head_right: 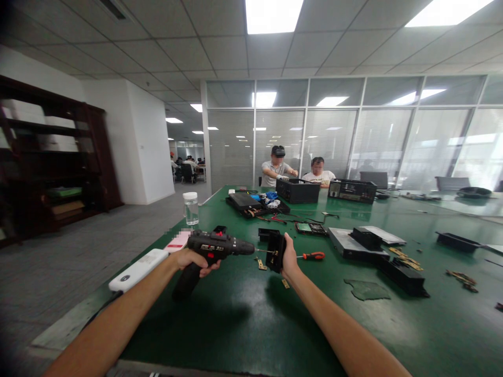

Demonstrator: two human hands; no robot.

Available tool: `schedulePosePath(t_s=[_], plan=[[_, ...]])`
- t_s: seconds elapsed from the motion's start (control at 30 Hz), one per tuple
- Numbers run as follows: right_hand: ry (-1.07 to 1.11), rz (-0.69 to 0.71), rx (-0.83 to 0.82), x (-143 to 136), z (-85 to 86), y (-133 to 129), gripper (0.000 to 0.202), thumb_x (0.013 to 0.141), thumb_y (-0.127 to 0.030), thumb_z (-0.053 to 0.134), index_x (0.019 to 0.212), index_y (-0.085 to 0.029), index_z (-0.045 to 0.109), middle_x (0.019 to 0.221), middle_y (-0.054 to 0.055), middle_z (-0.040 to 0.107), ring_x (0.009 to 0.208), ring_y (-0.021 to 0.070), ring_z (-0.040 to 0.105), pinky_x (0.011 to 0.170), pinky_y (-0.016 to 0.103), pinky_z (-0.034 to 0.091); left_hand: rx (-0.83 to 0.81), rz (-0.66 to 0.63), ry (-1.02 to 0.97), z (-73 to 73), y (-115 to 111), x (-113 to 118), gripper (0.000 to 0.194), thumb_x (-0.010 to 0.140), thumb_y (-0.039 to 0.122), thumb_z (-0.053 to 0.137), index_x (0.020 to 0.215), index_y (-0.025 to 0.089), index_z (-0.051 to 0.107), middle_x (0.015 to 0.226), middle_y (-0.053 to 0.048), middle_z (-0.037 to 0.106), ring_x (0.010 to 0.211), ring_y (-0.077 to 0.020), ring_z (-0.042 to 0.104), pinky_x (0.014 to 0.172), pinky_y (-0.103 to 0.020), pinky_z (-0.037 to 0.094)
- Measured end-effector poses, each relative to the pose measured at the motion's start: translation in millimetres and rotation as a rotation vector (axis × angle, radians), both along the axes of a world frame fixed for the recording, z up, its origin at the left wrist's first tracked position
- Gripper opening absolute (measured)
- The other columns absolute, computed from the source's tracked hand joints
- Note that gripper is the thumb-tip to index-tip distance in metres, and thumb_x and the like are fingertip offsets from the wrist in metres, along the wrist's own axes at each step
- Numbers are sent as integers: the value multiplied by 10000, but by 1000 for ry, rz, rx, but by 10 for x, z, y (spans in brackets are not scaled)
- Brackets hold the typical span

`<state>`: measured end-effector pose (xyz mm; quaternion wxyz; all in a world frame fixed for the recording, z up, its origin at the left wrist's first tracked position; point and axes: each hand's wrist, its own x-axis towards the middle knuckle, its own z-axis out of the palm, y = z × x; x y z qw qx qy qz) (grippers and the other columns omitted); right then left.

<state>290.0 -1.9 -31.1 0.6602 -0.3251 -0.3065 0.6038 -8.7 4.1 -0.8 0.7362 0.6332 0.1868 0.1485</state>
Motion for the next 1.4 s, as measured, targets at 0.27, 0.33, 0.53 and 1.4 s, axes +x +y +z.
schedulePosePath(t_s=[0.27,0.33,0.53,1.4], plan=[[14,12,-4,-2,21,-17,401,700,-578,447,680,-198,570,495,3,550,430,170,522,463,321,449,2,-11,-8,-17,23,-7,359,585,165,610,926,101,519,807,-47,499,557,-84,433,509,-222,343],[12,21,15,2,13,-9,403,699,-581,447,681,-197,567,495,1,547,428,169,520,459,319,449,3,-10,-4,-16,22,-9,359,586,163,606,929,100,521,807,-45,500,556,-84,436,510,-221,347],[4,11,25,13,-17,20,406,696,-583,453,708,-195,574,508,2,553,435,171,528,438,309,443,10,-3,-3,-7,10,-3,344,588,161,603,917,94,530,800,-45,506,557,-88,443,506,-221,356],[12,-6,2,0,-5,10,411,690,-585,461,683,-190,577,499,1,548,428,161,516,448,302,438,4,-16,-14,-13,23,0,352,585,160,611,919,91,523,805,-47,503,551,-86,445,512,-227,356]])
